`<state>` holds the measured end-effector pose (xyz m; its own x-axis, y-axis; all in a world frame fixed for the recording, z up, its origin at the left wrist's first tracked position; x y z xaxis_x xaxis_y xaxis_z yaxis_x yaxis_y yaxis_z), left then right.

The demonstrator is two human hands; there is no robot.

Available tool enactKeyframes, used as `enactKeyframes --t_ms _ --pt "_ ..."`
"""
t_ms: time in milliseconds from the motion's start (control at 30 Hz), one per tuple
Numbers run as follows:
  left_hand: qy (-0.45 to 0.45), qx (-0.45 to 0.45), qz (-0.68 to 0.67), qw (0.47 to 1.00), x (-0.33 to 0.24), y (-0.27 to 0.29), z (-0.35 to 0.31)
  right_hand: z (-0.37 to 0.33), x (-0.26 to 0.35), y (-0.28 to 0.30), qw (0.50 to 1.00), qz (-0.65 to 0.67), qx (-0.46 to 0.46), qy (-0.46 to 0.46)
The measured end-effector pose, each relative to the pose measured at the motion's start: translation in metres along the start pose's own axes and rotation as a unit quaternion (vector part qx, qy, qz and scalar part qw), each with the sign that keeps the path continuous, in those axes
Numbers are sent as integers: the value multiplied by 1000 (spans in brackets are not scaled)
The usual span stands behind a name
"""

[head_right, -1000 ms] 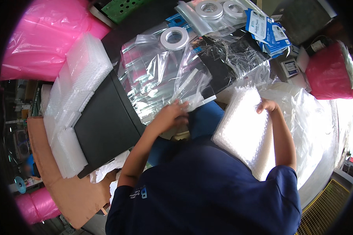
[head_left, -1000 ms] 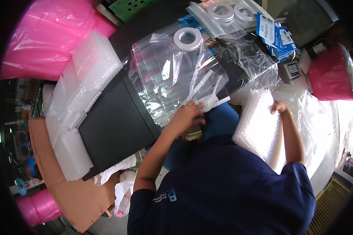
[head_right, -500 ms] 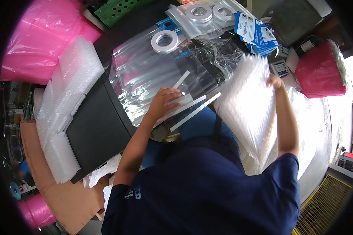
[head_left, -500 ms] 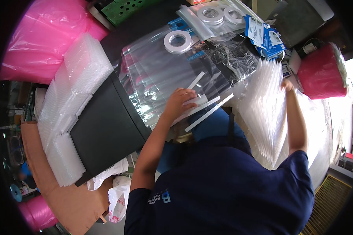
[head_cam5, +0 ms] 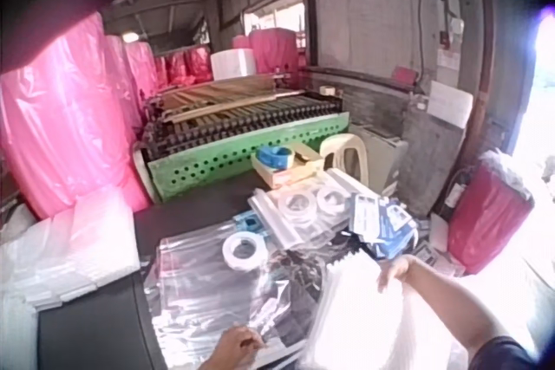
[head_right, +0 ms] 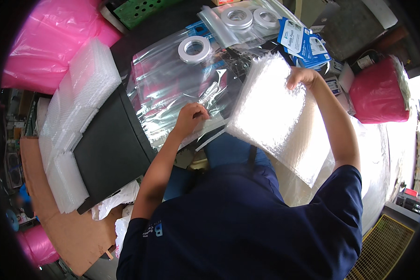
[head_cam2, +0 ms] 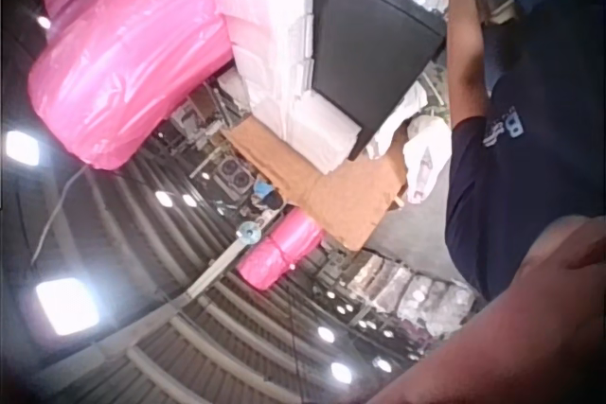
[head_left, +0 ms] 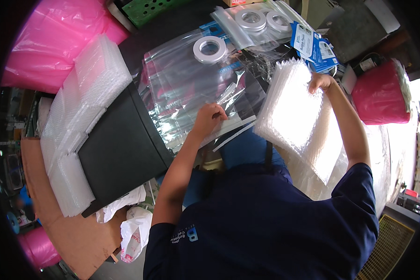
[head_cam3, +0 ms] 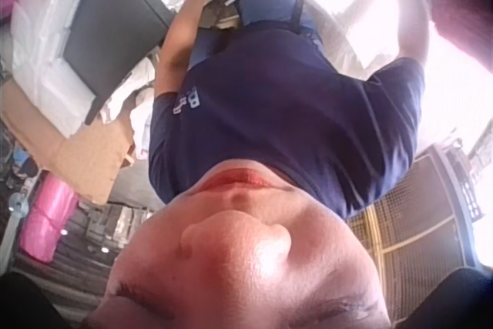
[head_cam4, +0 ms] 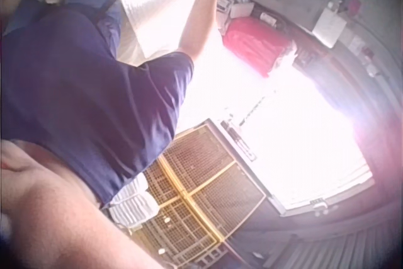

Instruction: The person repeatedly picks up stacks of bubble wrap sheets, places them into clear plastic bags, and seals the bags. The person then places the packaged bubble wrap onto a table. This process is repeated multiple times with different stacks of bubble wrap.

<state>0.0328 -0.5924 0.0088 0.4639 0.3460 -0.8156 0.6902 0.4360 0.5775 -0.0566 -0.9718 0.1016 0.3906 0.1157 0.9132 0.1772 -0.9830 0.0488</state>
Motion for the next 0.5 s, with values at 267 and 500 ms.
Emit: enactKeyframes --t_ms 267,500 --pt "-36 -77 171 982 -36 -7 0 -22 -56 -36 982 27 94 -165" --pt "6 31 40 999 4 -11 17 7 -70 -55 967 17 173 -188"
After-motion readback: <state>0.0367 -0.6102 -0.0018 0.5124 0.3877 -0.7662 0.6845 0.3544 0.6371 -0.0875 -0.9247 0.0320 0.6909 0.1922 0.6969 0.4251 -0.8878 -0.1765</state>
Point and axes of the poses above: each hand's wrist, its own z-axis towards the middle knuckle, its own y-axis out of the back of the hand, x = y × z, the point moved 4 cm from there along z, towards the middle knuckle, and after that the axes turned 7 degrees about x, right-handed, at the moved point
